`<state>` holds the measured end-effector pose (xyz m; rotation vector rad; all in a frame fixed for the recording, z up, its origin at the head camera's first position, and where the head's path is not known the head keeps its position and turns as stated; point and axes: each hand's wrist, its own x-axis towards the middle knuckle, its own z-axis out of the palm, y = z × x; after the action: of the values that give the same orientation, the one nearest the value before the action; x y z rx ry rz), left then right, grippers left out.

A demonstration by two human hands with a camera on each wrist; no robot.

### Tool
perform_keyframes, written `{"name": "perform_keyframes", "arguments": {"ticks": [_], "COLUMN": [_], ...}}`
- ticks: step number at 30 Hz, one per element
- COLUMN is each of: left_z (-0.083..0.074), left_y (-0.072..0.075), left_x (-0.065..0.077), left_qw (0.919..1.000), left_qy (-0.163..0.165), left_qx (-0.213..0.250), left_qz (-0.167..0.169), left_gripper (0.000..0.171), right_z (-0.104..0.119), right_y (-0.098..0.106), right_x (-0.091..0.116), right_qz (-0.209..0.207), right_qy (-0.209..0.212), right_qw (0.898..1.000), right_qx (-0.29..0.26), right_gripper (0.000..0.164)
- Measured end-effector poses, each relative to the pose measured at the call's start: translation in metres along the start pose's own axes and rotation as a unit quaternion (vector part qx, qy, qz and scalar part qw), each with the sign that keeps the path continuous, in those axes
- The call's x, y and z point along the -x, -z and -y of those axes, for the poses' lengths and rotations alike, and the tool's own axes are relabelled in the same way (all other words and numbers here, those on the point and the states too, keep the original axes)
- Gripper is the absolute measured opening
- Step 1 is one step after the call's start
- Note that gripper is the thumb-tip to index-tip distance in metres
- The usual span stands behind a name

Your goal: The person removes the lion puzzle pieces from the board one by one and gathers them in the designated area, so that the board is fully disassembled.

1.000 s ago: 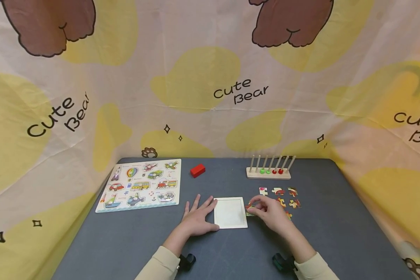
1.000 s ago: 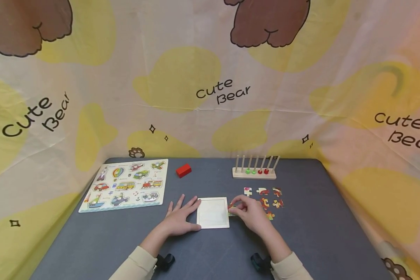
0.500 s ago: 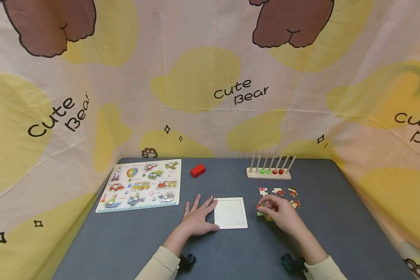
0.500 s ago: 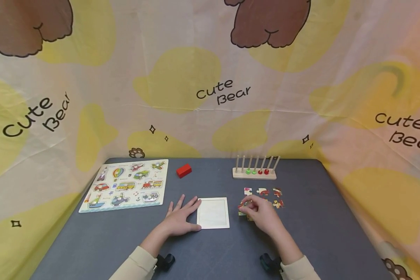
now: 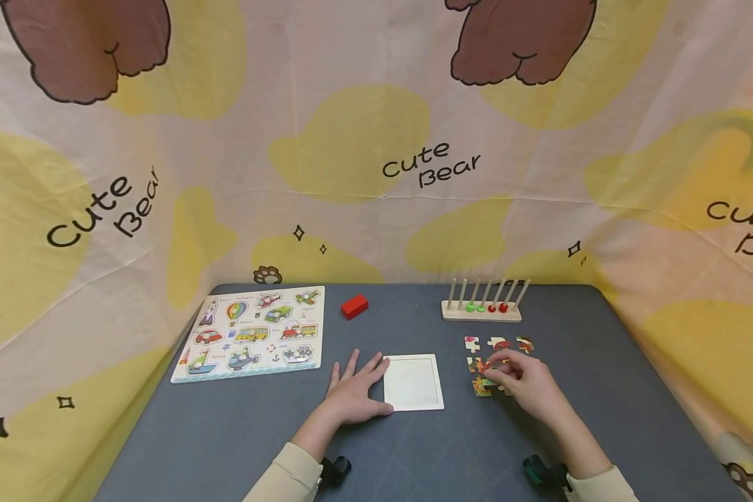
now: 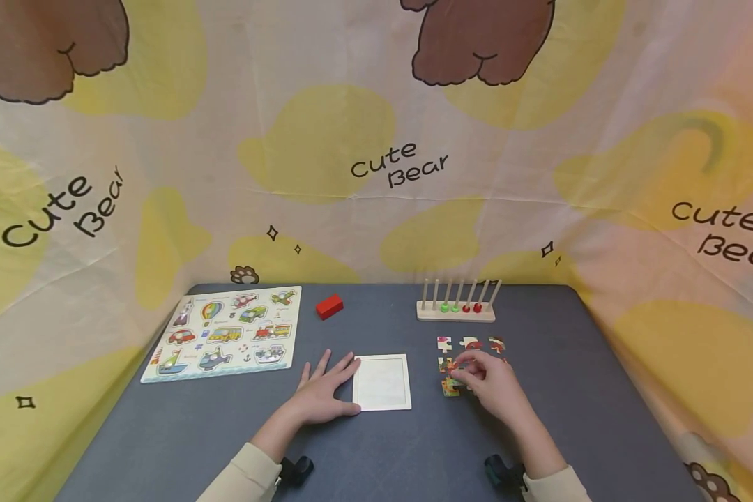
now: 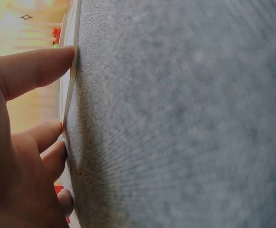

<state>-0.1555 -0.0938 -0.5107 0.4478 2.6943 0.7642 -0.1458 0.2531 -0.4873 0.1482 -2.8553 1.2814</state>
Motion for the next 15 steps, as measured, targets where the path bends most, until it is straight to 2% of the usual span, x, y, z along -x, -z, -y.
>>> {"name": "perform_keyframes", "arguments": {"ticks": [9, 15], "left_z": [0.001, 0.002], "left_y": [0.000, 0.000], "left_x": [0.000, 0.000], "left_qw": [1.0000, 1.0000], "left_qy": [-0.004, -0.003], "left_qx": [0.003, 0.000], "left_qz": [0.001, 0.001], "left_gripper": [0.086, 0.087], "right_z": [-0.008, -0.017], "right_y": [0.010, 0.015], "right_x": [0.005, 0.009], "right_qz": [0.008, -0.005], "right_qy": [-0.020, -0.025], "right_qw": [1.000, 1.000], "right_qx": [0.015, 0.017], "right_gripper": [0.025, 0.020]}}
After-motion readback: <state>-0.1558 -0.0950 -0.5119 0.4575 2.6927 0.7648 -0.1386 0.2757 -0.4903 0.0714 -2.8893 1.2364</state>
